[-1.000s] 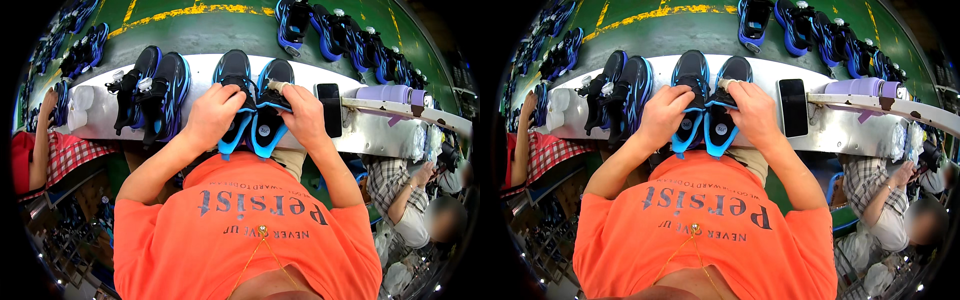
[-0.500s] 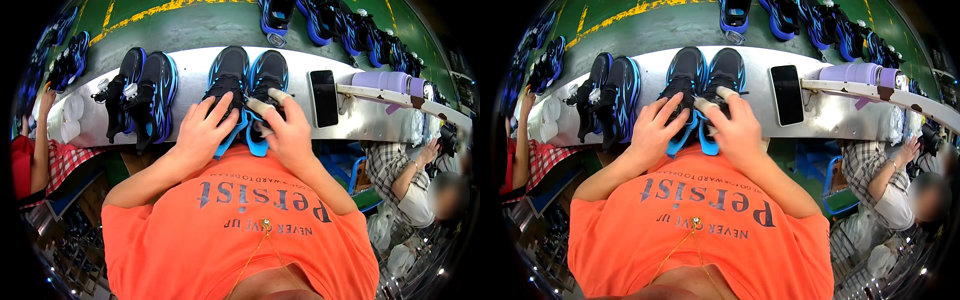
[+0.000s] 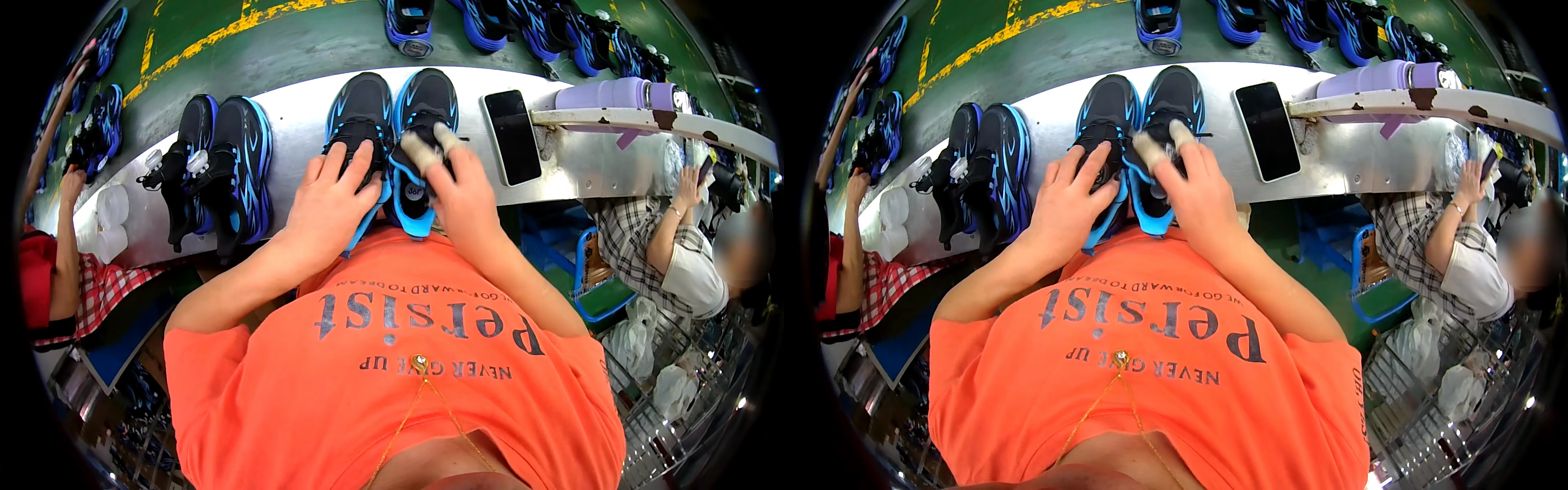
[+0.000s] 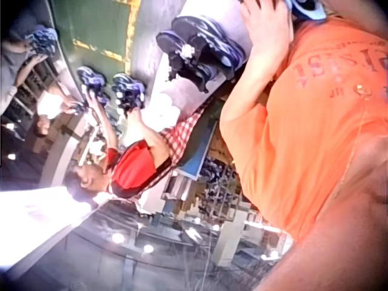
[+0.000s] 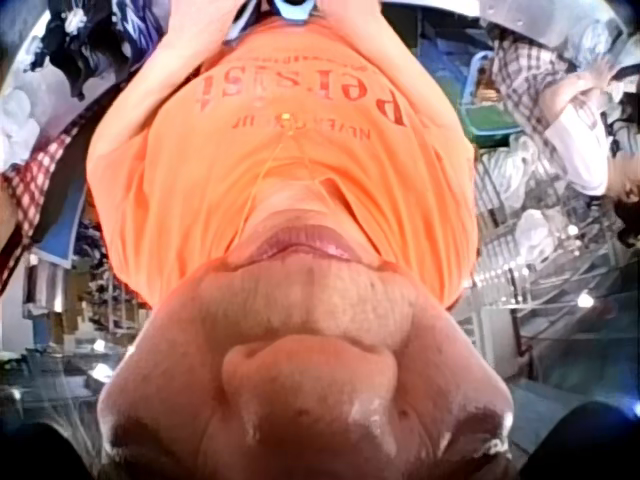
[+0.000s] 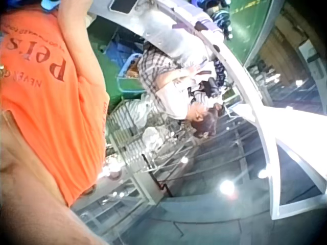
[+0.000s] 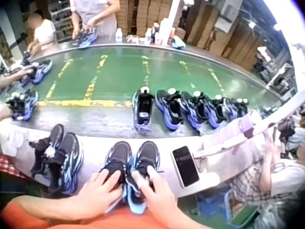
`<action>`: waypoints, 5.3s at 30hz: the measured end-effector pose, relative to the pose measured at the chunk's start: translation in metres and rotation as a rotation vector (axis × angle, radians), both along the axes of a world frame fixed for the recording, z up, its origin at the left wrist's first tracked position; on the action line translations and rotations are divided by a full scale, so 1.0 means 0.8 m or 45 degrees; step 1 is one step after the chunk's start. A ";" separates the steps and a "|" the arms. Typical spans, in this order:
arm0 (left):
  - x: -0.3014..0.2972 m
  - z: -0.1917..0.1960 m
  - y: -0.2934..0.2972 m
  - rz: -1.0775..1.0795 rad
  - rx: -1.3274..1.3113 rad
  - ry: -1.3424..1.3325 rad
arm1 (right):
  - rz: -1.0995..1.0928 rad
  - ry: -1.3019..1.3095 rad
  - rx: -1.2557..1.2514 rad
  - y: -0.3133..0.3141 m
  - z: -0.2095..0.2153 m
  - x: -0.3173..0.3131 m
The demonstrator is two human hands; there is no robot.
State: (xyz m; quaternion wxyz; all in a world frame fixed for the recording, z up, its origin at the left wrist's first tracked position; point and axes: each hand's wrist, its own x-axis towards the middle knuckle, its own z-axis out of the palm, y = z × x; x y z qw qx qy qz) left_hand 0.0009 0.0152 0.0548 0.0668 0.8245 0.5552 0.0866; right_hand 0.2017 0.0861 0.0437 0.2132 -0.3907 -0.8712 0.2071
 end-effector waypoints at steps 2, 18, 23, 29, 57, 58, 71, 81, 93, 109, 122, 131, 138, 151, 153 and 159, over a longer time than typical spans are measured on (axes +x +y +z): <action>0.000 0.004 -0.001 0.005 -0.019 -0.032 | 0.100 -0.014 0.064 -0.003 -0.005 0.011; 0.038 0.018 0.026 -0.226 -0.105 -0.319 | -0.272 0.626 -0.878 -0.019 -0.049 0.045; 0.051 0.017 0.010 0.017 -0.043 -0.371 | 0.133 0.332 -0.378 0.030 0.041 0.046; 0.057 0.015 -0.005 0.410 0.101 -0.348 | 0.222 0.242 -0.181 0.020 0.003 -0.006; -0.043 0.018 0.039 0.476 -0.351 -0.917 | 0.456 0.158 -0.470 0.056 0.042 0.009; -0.044 0.016 0.035 0.422 -0.362 -0.927 | 0.452 0.113 -0.576 0.049 0.042 0.005; -0.045 -0.005 0.017 0.150 -0.237 -0.847 | 0.179 -0.085 -0.460 0.044 0.031 -0.002; -0.057 0.001 0.017 0.130 -0.336 -0.904 | 0.231 -0.074 -0.604 0.058 0.043 -0.004; -0.024 -0.079 -0.047 1.161 -0.089 -1.308 | 0.747 0.007 -0.412 0.044 0.012 -0.107; -0.036 0.014 0.021 0.390 -0.240 -0.971 | 0.349 0.025 -0.821 0.063 0.049 0.009; -0.036 0.013 0.021 0.386 -0.475 -1.003 | 0.057 -0.027 -0.577 0.046 0.025 -0.002; -0.028 0.018 0.015 0.503 -0.438 -0.984 | 0.157 0.063 -0.644 0.051 0.029 -0.004; -0.034 0.020 0.016 0.407 -0.458 -1.046 | 0.210 0.092 -0.635 0.053 0.029 0.001; 0.055 0.014 0.003 0.868 -1.527 -2.236 | 0.248 -0.009 -0.656 0.062 0.025 0.008; 0.060 0.006 0.005 0.880 -1.532 -2.313 | 0.455 0.149 -0.717 0.074 0.027 0.011; 0.078 -0.003 0.002 0.963 -1.320 -2.380 | 0.305 0.105 -0.589 0.063 0.020 0.009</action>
